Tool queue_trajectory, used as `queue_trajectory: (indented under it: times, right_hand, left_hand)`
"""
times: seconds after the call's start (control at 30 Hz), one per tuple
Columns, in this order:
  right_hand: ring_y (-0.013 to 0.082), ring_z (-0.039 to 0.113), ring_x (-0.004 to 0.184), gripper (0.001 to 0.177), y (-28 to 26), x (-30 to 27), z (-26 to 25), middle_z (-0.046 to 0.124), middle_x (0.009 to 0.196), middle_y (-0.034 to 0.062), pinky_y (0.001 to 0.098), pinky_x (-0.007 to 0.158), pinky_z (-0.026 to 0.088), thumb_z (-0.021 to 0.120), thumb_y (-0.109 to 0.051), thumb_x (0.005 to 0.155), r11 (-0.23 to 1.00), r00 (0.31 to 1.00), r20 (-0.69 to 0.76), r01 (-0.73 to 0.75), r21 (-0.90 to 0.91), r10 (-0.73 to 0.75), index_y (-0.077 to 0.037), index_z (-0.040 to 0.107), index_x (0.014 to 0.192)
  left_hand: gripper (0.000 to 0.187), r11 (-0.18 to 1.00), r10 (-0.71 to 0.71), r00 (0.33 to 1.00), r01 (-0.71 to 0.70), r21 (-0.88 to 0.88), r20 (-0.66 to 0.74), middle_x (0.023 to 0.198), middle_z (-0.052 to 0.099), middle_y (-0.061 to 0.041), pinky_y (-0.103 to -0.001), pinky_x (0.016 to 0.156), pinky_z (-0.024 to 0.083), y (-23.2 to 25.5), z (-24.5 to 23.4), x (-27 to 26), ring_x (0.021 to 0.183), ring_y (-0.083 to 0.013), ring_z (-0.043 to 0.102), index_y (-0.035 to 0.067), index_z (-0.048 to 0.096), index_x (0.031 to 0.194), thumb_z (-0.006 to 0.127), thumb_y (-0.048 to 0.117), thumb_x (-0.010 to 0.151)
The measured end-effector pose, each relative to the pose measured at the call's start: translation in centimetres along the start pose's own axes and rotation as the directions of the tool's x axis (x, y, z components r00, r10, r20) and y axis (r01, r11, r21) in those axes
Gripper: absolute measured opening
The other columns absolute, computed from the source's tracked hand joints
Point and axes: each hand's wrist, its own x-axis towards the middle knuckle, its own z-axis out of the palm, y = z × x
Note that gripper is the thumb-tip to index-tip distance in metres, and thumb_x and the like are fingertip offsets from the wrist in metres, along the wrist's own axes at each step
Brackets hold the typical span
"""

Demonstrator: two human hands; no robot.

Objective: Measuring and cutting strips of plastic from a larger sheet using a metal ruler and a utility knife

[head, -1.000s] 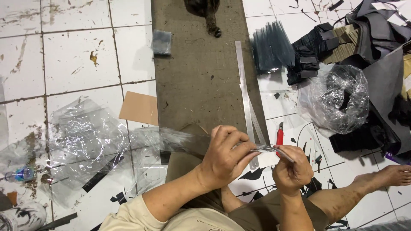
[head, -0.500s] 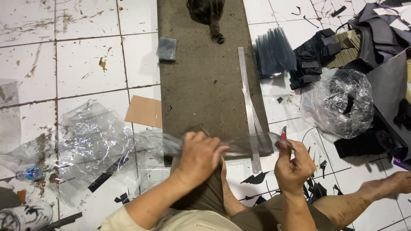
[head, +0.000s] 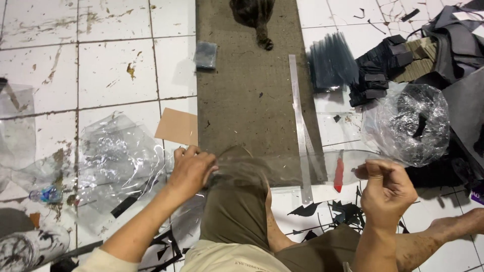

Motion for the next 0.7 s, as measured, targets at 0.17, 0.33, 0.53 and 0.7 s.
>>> queue_trajectory:
  times: [0.17, 0.33, 0.53, 0.7]
  right_hand:
    - [0.0203, 0.064, 0.079, 0.004, 1.4, 0.4, -1.1, 0.066, 0.096, 0.0176, 0.0293, 0.078, 0.058, 0.062, 0.006, 0.113, 0.997, 1.000, 0.027, 0.011, -0.071, -0.009, 0.009, 0.061, 0.115]
    - [0.0265, 0.064, 0.079, 0.007, 1.9, 1.8, -2.4, 0.064, 0.094, 0.0237, 0.0334, 0.075, 0.057, 0.066, 0.013, 0.119, 0.981, 0.998, 0.042, 0.054, -0.186, -0.047, 0.016, 0.059, 0.116]
    - [0.0239, 0.063, 0.080, 0.004, 3.2, 3.4, -3.0, 0.063, 0.096, 0.0200, 0.0326, 0.077, 0.058, 0.061, 0.016, 0.122, 0.982, 0.997, 0.078, -0.014, -0.186, 0.029, 0.013, 0.059, 0.120]
    - [0.0198, 0.061, 0.078, 0.008, 6.7, 4.6, -2.9, 0.063, 0.095, 0.0168, 0.0286, 0.073, 0.055, 0.060, 0.015, 0.124, 0.974, 0.991, 0.093, -0.072, -0.217, 0.094, 0.011, 0.059, 0.117]
  left_hand:
    - [0.006, 0.989, 0.078, 0.991, -0.091, -0.118, -0.110, 0.079, 0.068, 0.005, -0.043, 0.095, 0.028, -2.5, -0.2, -0.3, 0.088, -0.0203, 0.053, 0.016, 0.074, 0.086, 0.071, 0.022, 0.088]
    - [0.029, 0.997, 0.000, 0.997, 0.006, -0.074, 0.080, 0.110, 0.055, -0.003, -0.049, 0.108, 0.022, -7.2, 2.3, 0.7, 0.118, -0.0278, 0.040, 0.020, 0.080, 0.089, 0.065, 0.044, 0.092]
    - [0.015, 0.921, 0.007, 0.989, 0.051, -0.387, 0.148, 0.080, 0.074, -0.004, -0.038, 0.076, 0.050, -9.1, 2.2, 1.3, 0.077, -0.0233, 0.064, 0.010, 0.072, 0.084, 0.071, 0.024, 0.090]
    - [0.012, 0.835, -0.142, 0.945, 0.275, -0.477, 0.296, 0.078, 0.076, 0.001, -0.030, 0.067, 0.052, -10.3, 1.2, 0.5, 0.067, -0.0138, 0.066, 0.009, 0.073, 0.085, 0.074, 0.020, 0.090]
